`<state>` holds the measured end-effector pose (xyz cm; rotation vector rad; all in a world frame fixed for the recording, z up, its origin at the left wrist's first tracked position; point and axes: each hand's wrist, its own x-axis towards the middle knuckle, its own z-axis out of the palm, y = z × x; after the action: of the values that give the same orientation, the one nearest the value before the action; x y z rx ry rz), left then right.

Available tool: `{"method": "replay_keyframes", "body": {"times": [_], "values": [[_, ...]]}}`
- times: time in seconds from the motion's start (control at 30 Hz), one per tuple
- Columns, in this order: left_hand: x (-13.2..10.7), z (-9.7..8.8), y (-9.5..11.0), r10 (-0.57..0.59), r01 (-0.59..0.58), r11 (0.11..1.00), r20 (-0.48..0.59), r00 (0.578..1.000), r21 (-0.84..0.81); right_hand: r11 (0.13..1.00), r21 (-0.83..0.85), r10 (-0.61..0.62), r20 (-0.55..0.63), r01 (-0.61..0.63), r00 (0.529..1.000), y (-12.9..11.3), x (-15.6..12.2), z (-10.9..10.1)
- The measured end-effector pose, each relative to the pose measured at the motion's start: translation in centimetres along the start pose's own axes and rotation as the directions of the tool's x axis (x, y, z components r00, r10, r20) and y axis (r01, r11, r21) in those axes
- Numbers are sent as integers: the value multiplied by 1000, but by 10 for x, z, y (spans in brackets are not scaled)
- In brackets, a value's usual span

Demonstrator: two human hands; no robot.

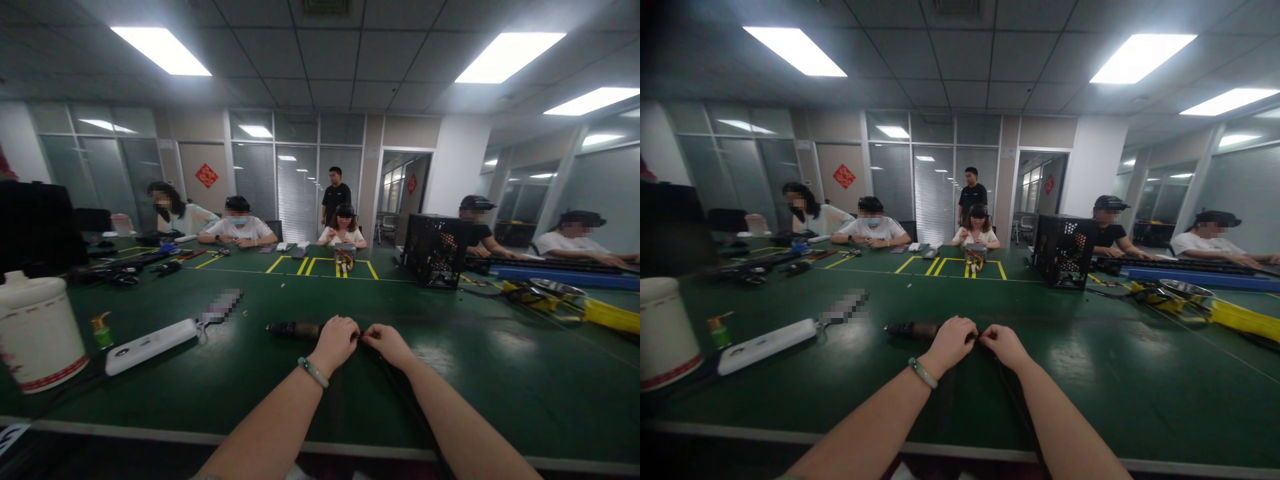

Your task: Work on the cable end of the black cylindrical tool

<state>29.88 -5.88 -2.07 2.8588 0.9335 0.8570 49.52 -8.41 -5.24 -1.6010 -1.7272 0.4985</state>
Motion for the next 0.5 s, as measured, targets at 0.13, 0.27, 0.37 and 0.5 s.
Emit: {"method": "replay_keyframes", "body": {"times": [0.13,0.27,0.37,0.5], "values": [[0,2,-1,-9,9,1000,-34,999,3,1000,-3,-2,9,2,1000,-1,0,-2],[1,3,1,0,0,1000,-11,1000,30,1000,-22,-4,4,4,1000,-2,0,-1],[1,3,2,6,-6,1000,-2,1000,23,1000,-9,14,2,-14,1000,-1,-1,0],[0,4,0,-9,10,1000,-39,999,14,1000,10,-6,-9,6,1000,0,-1,0]]}}
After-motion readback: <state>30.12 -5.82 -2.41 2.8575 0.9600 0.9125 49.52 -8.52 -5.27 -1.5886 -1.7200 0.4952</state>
